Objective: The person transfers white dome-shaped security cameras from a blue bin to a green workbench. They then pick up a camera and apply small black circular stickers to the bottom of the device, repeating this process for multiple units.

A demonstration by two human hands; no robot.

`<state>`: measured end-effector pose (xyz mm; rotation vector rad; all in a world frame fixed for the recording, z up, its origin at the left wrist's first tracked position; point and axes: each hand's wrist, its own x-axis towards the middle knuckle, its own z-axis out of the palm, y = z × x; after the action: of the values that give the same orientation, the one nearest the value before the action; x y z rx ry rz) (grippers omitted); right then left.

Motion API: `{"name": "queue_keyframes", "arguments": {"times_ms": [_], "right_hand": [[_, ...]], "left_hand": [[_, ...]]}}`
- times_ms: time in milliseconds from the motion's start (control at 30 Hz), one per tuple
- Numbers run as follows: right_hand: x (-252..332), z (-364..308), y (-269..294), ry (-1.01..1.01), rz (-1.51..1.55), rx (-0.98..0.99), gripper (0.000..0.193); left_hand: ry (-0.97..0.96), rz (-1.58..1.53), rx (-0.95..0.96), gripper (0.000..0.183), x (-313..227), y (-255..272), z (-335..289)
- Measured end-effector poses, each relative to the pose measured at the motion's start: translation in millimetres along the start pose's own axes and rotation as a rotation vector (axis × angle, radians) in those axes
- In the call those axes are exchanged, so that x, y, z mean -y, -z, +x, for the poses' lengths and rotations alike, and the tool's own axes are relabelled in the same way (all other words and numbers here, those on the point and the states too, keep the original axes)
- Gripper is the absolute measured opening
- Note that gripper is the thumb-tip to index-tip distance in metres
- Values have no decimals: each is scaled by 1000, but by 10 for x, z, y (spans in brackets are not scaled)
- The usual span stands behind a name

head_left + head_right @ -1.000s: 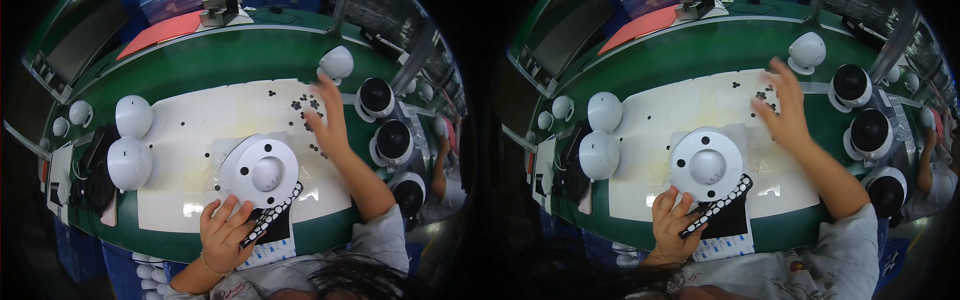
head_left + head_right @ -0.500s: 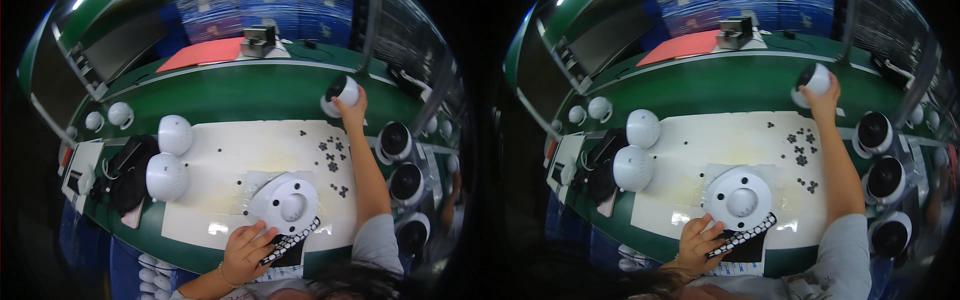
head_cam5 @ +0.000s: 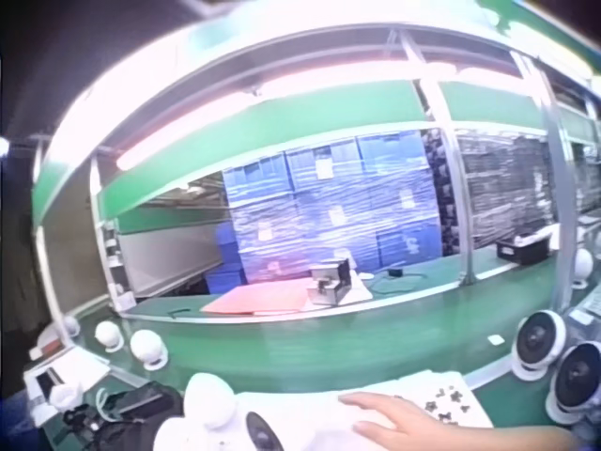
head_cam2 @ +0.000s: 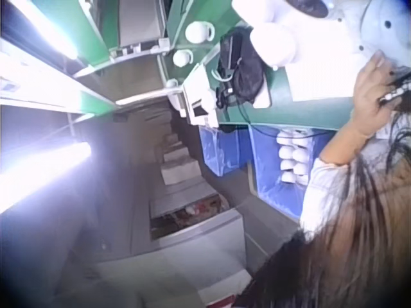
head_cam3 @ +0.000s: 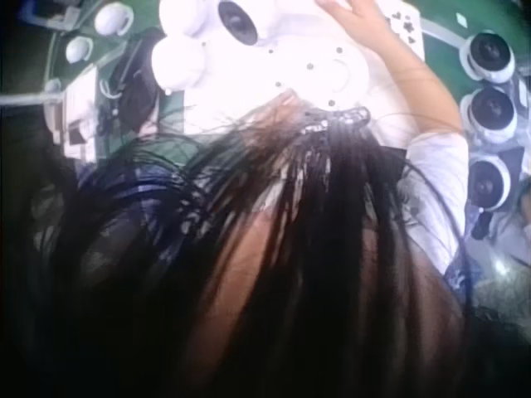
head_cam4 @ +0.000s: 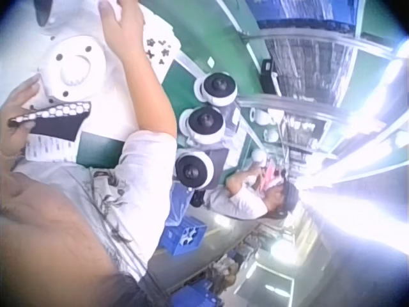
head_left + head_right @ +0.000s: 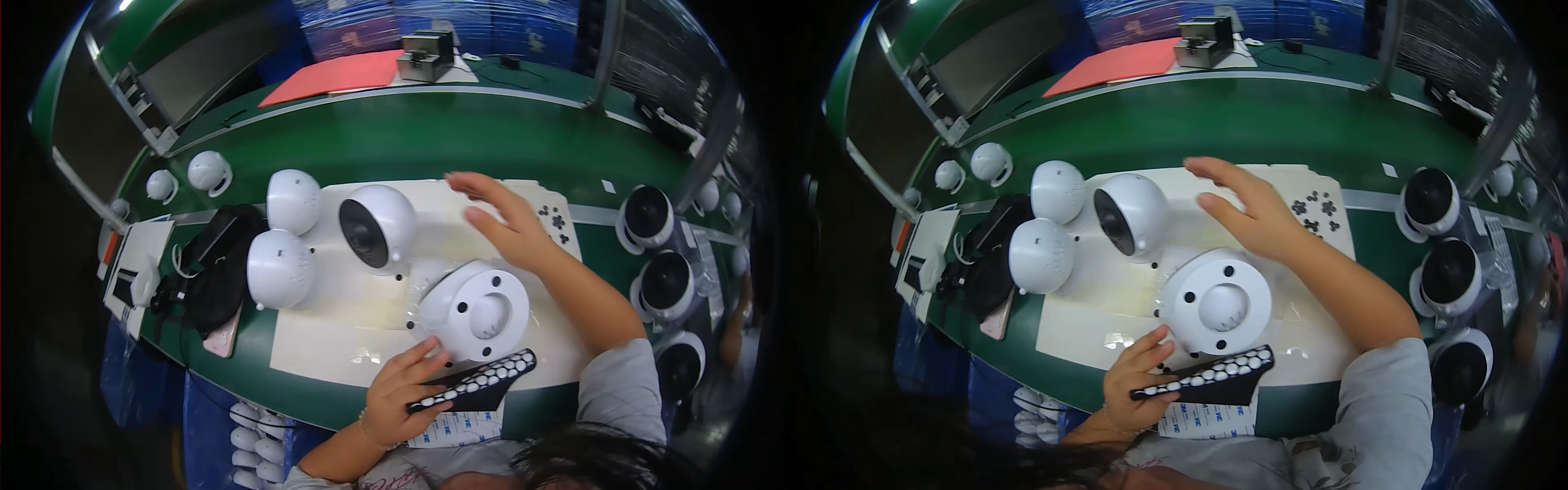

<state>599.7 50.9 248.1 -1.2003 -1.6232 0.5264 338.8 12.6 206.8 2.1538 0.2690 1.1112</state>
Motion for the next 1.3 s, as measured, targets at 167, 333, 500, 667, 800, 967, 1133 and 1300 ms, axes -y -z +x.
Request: {"name": "queue_keyframes", "arguments": {"times_ms": [167, 333, 500, 667, 800, 967, 1133, 1300], "right_hand": [[509, -1037, 194, 243, 298, -123, 37], [739, -1274, 32, 268, -174, 36, 34], [729, -1293, 6, 185, -183, 64, 21], [628, -1251, 148, 205, -189, 48, 10], [520, -1234, 115, -23, -195, -81, 6], [452, -1219, 15, -19, -211, -28, 8], [432, -1207, 11, -22, -200, -19, 8], [431, -1208, 14, -45, -176, -17, 8]], "left_hand": [[71, -175, -125, 17, 36, -78, -107], [357, -425, -189, 22, -22, -137, -181], [277, -266, -159, 24, -38, -88, -102], [209, -154, -151, 20, 6, -106, -114], [-86, 86, 63, 21, 60, -87, -80], [-155, 208, 207, 30, 111, -73, -11], [-109, 205, 192, 31, 102, -88, -31], [-101, 207, 182, 31, 97, -90, -27]]}}
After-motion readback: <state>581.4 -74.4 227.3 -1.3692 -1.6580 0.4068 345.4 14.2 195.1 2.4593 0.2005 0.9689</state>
